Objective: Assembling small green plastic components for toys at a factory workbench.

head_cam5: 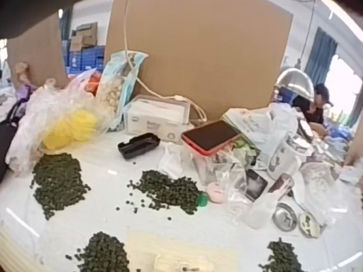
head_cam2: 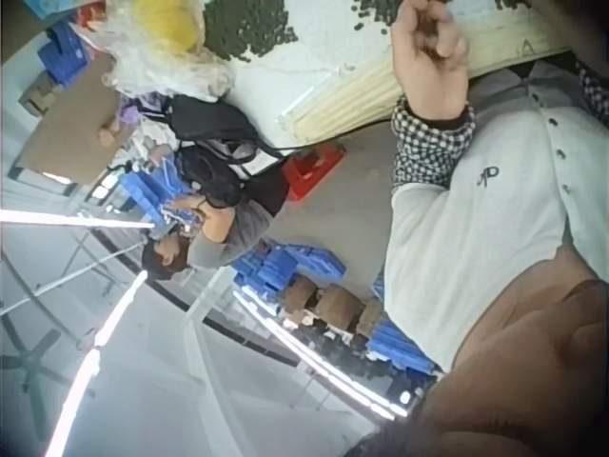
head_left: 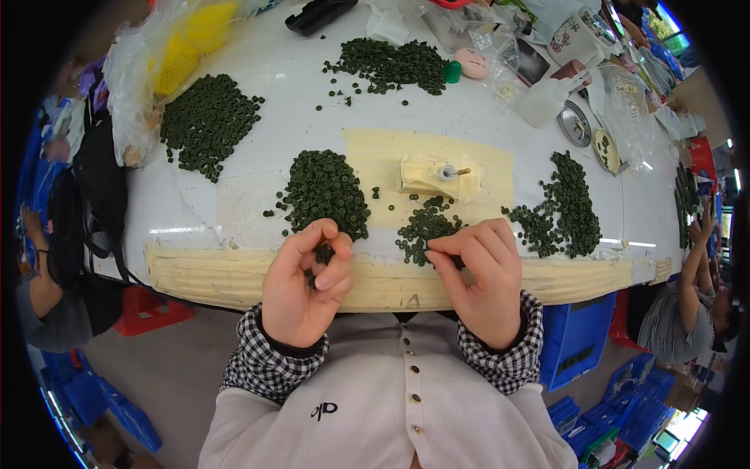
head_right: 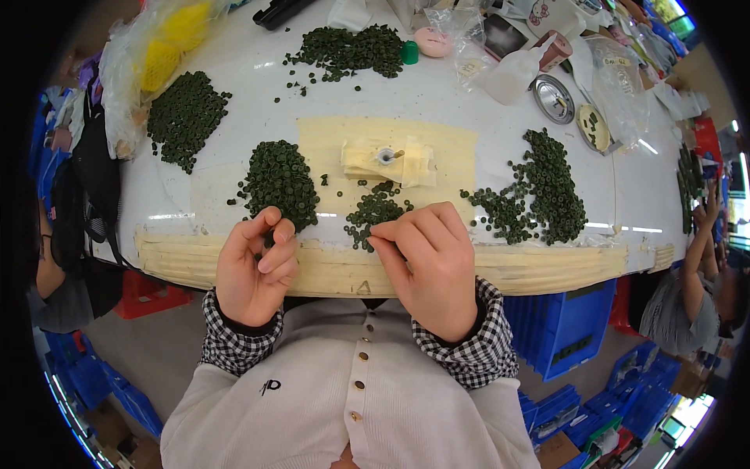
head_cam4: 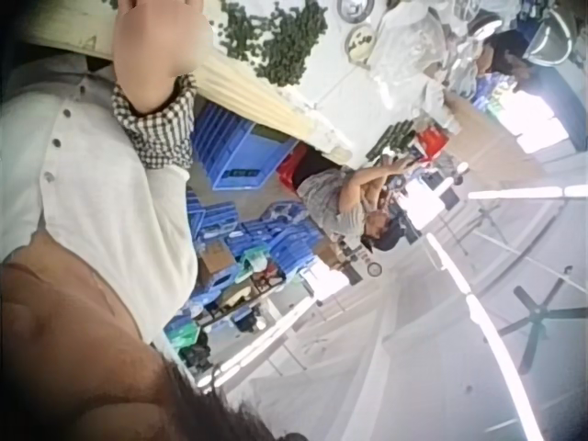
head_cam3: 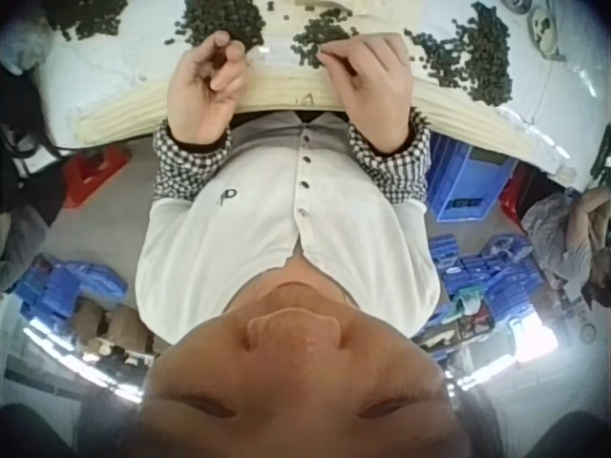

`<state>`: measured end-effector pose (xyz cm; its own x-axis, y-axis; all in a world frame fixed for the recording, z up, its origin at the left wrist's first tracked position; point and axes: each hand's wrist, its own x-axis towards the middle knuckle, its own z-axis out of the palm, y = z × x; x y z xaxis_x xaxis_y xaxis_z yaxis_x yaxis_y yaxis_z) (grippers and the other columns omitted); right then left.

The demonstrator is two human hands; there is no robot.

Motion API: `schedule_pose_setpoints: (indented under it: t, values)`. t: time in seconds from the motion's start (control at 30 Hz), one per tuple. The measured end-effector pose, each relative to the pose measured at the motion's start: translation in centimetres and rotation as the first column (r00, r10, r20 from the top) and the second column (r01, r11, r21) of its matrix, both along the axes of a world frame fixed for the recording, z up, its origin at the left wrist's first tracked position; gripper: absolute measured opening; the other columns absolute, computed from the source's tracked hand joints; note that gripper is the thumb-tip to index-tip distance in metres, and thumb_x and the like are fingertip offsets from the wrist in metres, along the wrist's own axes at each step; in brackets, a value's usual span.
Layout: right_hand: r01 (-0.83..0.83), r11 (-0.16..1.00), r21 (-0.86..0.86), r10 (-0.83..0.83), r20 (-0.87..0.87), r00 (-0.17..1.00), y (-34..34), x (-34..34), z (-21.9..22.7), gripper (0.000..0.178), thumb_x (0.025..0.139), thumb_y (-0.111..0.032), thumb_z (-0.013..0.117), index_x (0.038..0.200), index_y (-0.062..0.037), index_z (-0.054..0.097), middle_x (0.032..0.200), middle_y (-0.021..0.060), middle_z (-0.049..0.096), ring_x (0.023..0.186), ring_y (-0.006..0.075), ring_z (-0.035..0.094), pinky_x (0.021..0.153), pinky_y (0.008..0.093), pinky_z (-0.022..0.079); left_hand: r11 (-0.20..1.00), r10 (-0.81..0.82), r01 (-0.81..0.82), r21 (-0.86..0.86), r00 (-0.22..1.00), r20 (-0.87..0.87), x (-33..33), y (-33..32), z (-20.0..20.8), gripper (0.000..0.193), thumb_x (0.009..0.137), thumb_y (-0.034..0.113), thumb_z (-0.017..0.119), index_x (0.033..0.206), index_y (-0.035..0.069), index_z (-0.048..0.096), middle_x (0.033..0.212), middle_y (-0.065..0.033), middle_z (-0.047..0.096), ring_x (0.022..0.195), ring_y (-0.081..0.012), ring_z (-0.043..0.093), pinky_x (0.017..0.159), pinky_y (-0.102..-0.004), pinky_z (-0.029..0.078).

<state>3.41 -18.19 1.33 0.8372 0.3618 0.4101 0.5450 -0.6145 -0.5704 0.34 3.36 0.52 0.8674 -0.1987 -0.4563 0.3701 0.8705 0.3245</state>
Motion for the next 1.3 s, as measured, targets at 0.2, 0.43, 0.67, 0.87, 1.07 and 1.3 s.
schedule_pose_setpoints:
  t: [0.2,0.43,0.67,0.87,1.07,1.3]
  values:
    - [0.021,0.99,-0.139,-0.015,0.043,0.999,1.0,0.0,-0.7,0.014,0.068,-0.007,0.07,0.079,-0.0072,0.061,0.075,0.0042,0.052,0.077,0.0239,0.048,0.069,0.035,0.04,0.997,0.006,-0.004,0.076,0.999,-0.034,-0.1,-0.7,0.7,0.021,0.094,0.006,0.038,0.11,0.002,0.051,0.09,-0.0072,0.056,0.055,-0.006,0.038,0.045,-0.0176,0.032]
    - [0.021,0.962,-0.271,-0.022,0.0,1.0,1.7,0.0,0.0,0.016,0.069,-0.007,0.068,0.08,-0.007,0.057,0.077,0.0051,0.05,0.081,0.0243,0.048,0.071,0.0348,0.039,0.996,-0.086,0.084,0.031,0.994,0.066,-0.4,-0.5,-0.1,0.024,0.099,0.015,0.036,0.111,0.004,0.054,0.095,-0.0123,0.064,0.055,-0.0067,0.04,0.047,-0.019,0.032]
    - [-0.001,0.999,0.044,0.003,-0.045,0.999,1.2,-0.2,-0.3,0.018,0.07,0.006,0.064,0.085,-0.0007,0.056,0.079,0.0094,0.056,0.073,0.028,0.052,0.064,0.0353,0.044,0.972,-0.189,0.209,-0.105,0.966,0.178,-0.6,-0.4,-0.9,0.029,0.101,0.025,0.03,0.099,0.006,0.052,0.07,-0.0017,0.049,0.053,-0.0079,0.035,0.046,-0.0202,0.026]
    - [0.012,0.996,0.092,-0.012,0.001,1.0,1.0,-0.3,-0.3,0.017,0.071,0.006,0.066,0.087,0.0004,0.063,0.078,0.0104,0.061,0.07,0.026,0.057,0.062,0.0329,0.047,0.964,-0.244,0.24,0.116,0.97,0.014,-0.2,-1.4,0.9,0.023,0.1,0.022,0.034,0.101,0.005,0.051,0.07,-0.0012,0.048,0.055,-0.0075,0.038,0.049,-0.0198,0.029]
    - [0.024,0.995,0.092,-0.023,-0.018,1.0,0.9,-0.5,-0.4,0.015,0.07,0.003,0.07,0.084,-0.0003,0.063,0.072,0.0084,0.061,0.067,0.0248,0.058,0.061,0.0319,0.048,0.931,-0.328,0.301,0.206,0.938,0.113,-0.3,-1.6,0.4,0.019,0.099,0.019,0.041,0.102,0.004,0.052,0.072,-0.0027,0.054,0.054,-0.0059,0.038,0.05,-0.0189,0.031]
    - [-0.021,0.997,0.069,0.019,0.038,0.999,0.8,-0.2,-0.4,0.017,0.069,0.001,0.071,0.083,-0.0015,0.063,0.075,0.0079,0.061,0.069,0.0245,0.057,0.062,0.0329,0.047,0.919,-0.385,0.361,0.159,0.909,0.162,-0.4,-1.5,-0.1,0.021,0.099,0.017,0.041,0.101,0.002,0.055,0.074,-0.0001,0.055,0.055,-0.0045,0.037,0.052,-0.0184,0.031]
